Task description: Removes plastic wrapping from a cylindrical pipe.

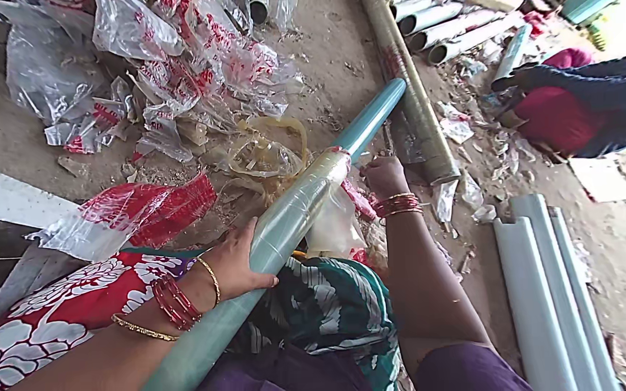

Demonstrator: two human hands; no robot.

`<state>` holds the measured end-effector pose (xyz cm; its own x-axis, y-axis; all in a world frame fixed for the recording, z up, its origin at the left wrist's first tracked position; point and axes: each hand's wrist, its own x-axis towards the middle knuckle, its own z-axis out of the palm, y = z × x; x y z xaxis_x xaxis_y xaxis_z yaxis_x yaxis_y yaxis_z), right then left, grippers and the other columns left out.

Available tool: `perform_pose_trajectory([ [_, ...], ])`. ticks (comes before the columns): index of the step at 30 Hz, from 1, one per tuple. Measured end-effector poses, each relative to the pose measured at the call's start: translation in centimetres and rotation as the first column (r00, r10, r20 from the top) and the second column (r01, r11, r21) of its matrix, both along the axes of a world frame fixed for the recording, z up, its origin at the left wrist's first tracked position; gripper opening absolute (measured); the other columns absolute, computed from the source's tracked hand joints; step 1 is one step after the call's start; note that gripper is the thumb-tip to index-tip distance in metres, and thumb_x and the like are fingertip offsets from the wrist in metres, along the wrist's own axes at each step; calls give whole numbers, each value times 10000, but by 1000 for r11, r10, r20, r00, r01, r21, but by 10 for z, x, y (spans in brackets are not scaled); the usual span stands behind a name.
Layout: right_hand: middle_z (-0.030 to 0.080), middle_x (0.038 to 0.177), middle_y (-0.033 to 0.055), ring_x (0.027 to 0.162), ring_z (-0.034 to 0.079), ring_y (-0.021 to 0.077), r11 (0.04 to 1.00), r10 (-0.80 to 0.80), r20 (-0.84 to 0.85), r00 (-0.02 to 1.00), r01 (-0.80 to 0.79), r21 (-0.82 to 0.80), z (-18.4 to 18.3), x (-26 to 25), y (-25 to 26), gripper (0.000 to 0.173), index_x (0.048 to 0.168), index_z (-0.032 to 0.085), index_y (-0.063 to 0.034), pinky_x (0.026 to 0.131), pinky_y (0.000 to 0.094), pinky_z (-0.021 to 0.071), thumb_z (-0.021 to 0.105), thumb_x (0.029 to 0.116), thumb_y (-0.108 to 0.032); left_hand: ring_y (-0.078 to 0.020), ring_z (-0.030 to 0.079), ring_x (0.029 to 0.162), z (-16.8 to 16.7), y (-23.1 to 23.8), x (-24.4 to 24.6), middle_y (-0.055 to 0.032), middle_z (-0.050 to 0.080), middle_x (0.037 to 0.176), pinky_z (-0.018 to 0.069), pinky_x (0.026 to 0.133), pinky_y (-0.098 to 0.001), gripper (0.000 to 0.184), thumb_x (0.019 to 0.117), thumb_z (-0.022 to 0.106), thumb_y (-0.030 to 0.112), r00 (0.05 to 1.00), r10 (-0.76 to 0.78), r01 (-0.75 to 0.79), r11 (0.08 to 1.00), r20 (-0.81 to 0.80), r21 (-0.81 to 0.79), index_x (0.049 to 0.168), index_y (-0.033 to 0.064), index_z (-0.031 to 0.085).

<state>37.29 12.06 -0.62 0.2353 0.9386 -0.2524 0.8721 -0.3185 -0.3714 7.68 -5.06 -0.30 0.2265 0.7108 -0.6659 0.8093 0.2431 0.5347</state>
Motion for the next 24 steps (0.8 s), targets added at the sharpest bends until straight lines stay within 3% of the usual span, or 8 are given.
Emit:
perform_pose_trajectory([
  [2,695,1065,275,1024,663,450,1000,14,56,998,-15,19,5,-4,13,282,1028,717,37,875,682,480,581,1019,-210,-351,471,1417,-1,0,0,-216,362,1609,400,1143,-537,1225,809,843,529,1000,1,-1,1000,6,6,1664,121,65],
  [6,690,1140,284,1114,661,450,1000,14,173,985,-15,8,2,-39,33,326,1033,711,38,889,669,493,573,1015,-257,-351,468,1417,-1,0,-1,-210,364,1605,395,1146,-535,1223,810,838,538,1000,4,-4,1000,8,3,1665,131,64],
  [10,682,1179,285,1147,657,450,1000,6,252,968,0,-26,1,-57,15,354,1039,695,48,886,662,503,558,1027,-279,-346,458,1428,-1,-1,0,-202,358,1613,388,1153,-536,1222,816,830,545,1000,0,0,1000,9,-4,1666,130,56],
  [15,694,951,259,930,667,438,991,107,153,982,-94,-92,8,-27,-25,261,925,713,23,770,669,478,602,996,-202,-360,479,1407,2,0,-1,-216,370,1602,405,1138,-534,1214,823,824,549,1000,-13,13,1000,-16,-2,1666,127,57],
  [19,669,1219,283,1169,634,441,989,52,12,999,-54,135,11,-15,-11,380,1251,658,34,987,642,457,453,1100,-248,-363,479,1406,0,-1,2,-222,373,1598,404,1137,-539,1211,826,827,538,1000,-11,11,1000,-10,6,1664,118,61],
  [20,669,1233,264,1154,639,399,987,35,-82,996,-21,158,2,-11,4,432,1285,645,27,994,600,461,468,1101,-322,-360,479,1407,0,-2,2,-223,369,1601,404,1138,-539,1212,824,830,535,1000,-5,5,1000,-6,3,1665,122,62],
  [22,657,1122,241,948,623,339,983,38,-221,974,4,186,-22,-4,35,506,1264,637,29,857,548,481,580,1045,-423,-361,479,1406,1,-2,0,-224,367,1601,405,1135,-547,1212,819,832,536,1000,0,0,1000,-5,3,1665,130,64],
  [24,667,1157,275,1034,641,397,988,65,-154,986,-42,149,-29,-6,52,451,1231,665,45,932,597,476,665,1007,-347,-366,472,1412,3,-2,1,-223,358,1608,397,1141,-546,1210,824,826,539,1000,-3,3,1000,-4,-2,1666,128,59],
])
